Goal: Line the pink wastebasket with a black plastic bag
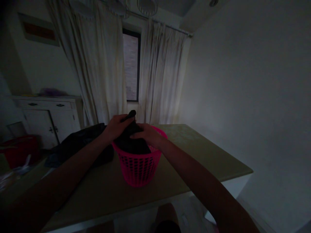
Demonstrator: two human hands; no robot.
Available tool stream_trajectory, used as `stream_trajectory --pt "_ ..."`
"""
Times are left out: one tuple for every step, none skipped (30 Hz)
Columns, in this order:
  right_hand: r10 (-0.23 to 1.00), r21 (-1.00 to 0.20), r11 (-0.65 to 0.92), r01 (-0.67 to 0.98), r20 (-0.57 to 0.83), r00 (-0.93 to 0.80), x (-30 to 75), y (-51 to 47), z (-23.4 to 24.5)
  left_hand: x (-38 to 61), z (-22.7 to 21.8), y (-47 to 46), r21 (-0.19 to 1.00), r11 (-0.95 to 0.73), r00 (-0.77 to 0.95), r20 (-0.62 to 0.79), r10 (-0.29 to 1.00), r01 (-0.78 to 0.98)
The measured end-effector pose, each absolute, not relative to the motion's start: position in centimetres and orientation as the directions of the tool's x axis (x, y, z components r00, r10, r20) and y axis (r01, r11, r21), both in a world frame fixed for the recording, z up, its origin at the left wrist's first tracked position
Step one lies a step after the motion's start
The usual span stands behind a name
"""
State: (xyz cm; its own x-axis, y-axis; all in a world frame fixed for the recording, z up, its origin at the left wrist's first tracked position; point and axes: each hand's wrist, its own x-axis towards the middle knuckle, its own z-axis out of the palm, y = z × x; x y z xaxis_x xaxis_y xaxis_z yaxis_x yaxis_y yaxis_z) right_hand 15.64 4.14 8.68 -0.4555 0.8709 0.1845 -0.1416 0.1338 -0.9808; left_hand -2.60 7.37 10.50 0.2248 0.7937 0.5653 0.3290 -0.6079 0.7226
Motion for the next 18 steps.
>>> stream_trajectory --pt "0.885 -0.978 0.157 -0.138 0.201 -0.421 15.6 4.1 8.6 -2.5 10.5 7.4 0.761 -0.572 0.224 0.527 0.820 0.305" --pt "0.900 -0.975 0.174 -0.141 0.216 -0.379 15.5 4.0 8.5 -2.4 10.5 7.4 0.775 -0.556 0.221 0.510 0.831 0.300" --pt "0.915 -0.972 0.184 -0.149 0.224 -0.336 15.4 4.1 8.4 -2.3 10.4 7.4 0.769 -0.558 0.215 0.515 0.830 0.312" --pt "0.928 -0.970 0.184 -0.159 0.225 -0.298 15.3 4.1 8.3 -2.3 10.4 7.3 0.745 -0.575 0.209 0.536 0.818 0.338" --pt "0.940 -0.969 0.177 -0.173 0.219 -0.263 15.3 4.2 8.2 -2.3 10.3 7.2 0.711 -0.598 0.205 0.565 0.799 0.371" --pt "0.948 -0.967 0.166 -0.191 0.210 -0.237 15.2 4.2 8.3 -2.3 10.3 7.1 0.675 -0.622 0.202 0.596 0.777 0.397" --pt "0.953 -0.964 0.151 -0.218 0.200 -0.225 15.2 4.2 8.3 -2.3 10.2 7.0 0.645 -0.646 0.204 0.625 0.754 0.409" --pt "0.953 -0.960 0.129 -0.250 0.190 -0.235 15.1 4.1 8.4 -2.4 10.1 6.9 0.620 -0.667 0.207 0.649 0.732 0.413" --pt "0.947 -0.954 0.103 -0.282 0.181 -0.266 15.2 4.0 8.6 -2.5 10.0 6.8 0.602 -0.686 0.209 0.670 0.712 0.408" --pt "0.934 -0.948 0.080 -0.309 0.180 -0.310 15.2 3.8 8.9 -2.6 10.0 6.8 0.591 -0.705 0.214 0.687 0.695 0.391" --pt "0.916 -0.943 0.066 -0.326 0.186 -0.355 15.2 3.6 9.1 -2.7 9.9 6.8 0.589 -0.722 0.223 0.697 0.681 0.364" --pt "0.899 -0.941 0.063 -0.332 0.198 -0.391 15.3 3.3 9.3 -2.7 9.8 6.7 0.590 -0.735 0.233 0.704 0.671 0.334" --pt "0.885 -0.943 0.068 -0.327 0.208 -0.416 15.4 3.1 9.6 -2.8 9.7 6.7 0.594 -0.744 0.244 0.707 0.664 0.306" --pt "0.878 -0.947 0.082 -0.312 0.216 -0.426 15.5 3.0 9.7 -2.8 9.7 6.7 0.599 -0.750 0.254 0.707 0.660 0.282" --pt "0.877 -0.953 0.098 -0.287 0.219 -0.427 15.6 2.9 9.8 -2.8 9.7 6.7 0.605 -0.751 0.262 0.705 0.659 0.263" --pt "0.880 -0.961 0.114 -0.253 0.216 -0.422 15.8 2.9 9.8 -2.8 9.7 6.7 0.611 -0.750 0.265 0.701 0.662 0.254" --pt "0.886 -0.968 0.129 -0.214 0.210 -0.414 15.9 3.0 9.7 -2.8 9.7 6.7 0.618 -0.746 0.264 0.697 0.666 0.249" --pt "0.892 -0.973 0.149 -0.177 0.209 -0.401 16.1 3.1 9.6 -2.8 9.8 6.6 0.630 -0.738 0.262 0.690 0.675 0.241"
